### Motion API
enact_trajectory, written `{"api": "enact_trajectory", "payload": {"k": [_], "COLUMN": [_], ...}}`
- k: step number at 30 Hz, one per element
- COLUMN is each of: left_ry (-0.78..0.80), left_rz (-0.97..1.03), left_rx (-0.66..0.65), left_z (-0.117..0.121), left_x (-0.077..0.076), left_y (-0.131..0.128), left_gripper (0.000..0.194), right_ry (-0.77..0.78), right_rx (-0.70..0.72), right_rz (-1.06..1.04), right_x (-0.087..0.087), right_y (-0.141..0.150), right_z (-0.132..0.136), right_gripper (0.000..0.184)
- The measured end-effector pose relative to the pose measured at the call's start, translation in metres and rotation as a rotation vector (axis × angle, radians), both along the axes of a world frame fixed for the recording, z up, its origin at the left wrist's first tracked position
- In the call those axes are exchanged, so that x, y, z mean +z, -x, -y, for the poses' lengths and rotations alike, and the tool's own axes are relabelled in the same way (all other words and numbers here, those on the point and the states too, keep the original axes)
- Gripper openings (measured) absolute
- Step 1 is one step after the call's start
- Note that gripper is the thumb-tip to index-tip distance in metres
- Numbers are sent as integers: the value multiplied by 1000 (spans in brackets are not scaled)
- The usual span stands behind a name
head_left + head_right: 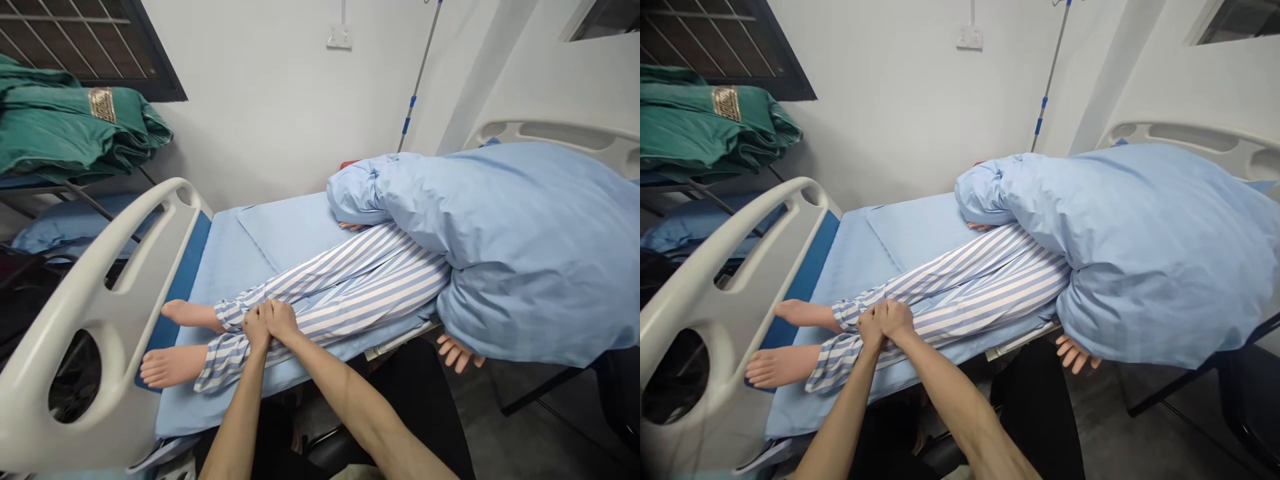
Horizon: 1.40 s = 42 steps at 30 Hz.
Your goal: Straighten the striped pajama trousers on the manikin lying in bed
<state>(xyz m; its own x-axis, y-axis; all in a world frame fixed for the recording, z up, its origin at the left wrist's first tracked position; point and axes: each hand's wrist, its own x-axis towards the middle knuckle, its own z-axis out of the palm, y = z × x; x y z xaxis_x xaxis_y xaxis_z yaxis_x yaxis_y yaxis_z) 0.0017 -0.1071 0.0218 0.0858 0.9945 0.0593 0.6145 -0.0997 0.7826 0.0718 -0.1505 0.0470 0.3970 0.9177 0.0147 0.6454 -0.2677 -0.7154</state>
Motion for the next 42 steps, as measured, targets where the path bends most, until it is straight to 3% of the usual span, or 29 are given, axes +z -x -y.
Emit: {"api": "enact_trajectory", "payload": {"k": [4,6,9,13,17,20,23,26,28,31,35,38,42], "left_ry": [-30,-47,-66,-100,-110,-33,35,-26,-99,-169,-178,-139,-104], "left_rz": [-23,-25,-29,-41,-37,-46,-37,121,209,120,-89,-208,-292], "left_rx": [-26,-15,20,13,4,-71,-214,-181,-45,80,12,-19,-25], "left_z": [5,6,5,4,4,-3,-12,-10,1,21,32,29,28], "left_x": [3,2,0,-5,-7,7,37,56,51,23,-9,-12,-4], "left_y": [-1,-3,-5,-5,-3,-9,-25,-43,-50,-51,-45,-44,-47], "left_gripper": [34,33,34,35,36,34,32,35,38,39,36,33,32], "right_ry": [-150,-205,-141,-17,-33,-41,-52,-96,-139,-186,-188,-154,-132], "right_rx": [66,82,60,29,11,-2,-18,-44,-70,-71,-68,-81,-65], "right_rz": [27,40,66,158,178,141,93,21,-11,6,59,52,20], "right_x": [25,29,16,-12,-19,-15,-10,-10,-13,-20,-25,-25,-21], "right_y": [-16,-28,-42,-41,-32,-34,-40,-47,-50,-50,-45,-43,-46], "right_z": [8,13,20,26,26,25,24,23,23,24,24,24,23], "right_gripper": [42,43,42,38,40,41,40,43,45,42,38,37,37]}}
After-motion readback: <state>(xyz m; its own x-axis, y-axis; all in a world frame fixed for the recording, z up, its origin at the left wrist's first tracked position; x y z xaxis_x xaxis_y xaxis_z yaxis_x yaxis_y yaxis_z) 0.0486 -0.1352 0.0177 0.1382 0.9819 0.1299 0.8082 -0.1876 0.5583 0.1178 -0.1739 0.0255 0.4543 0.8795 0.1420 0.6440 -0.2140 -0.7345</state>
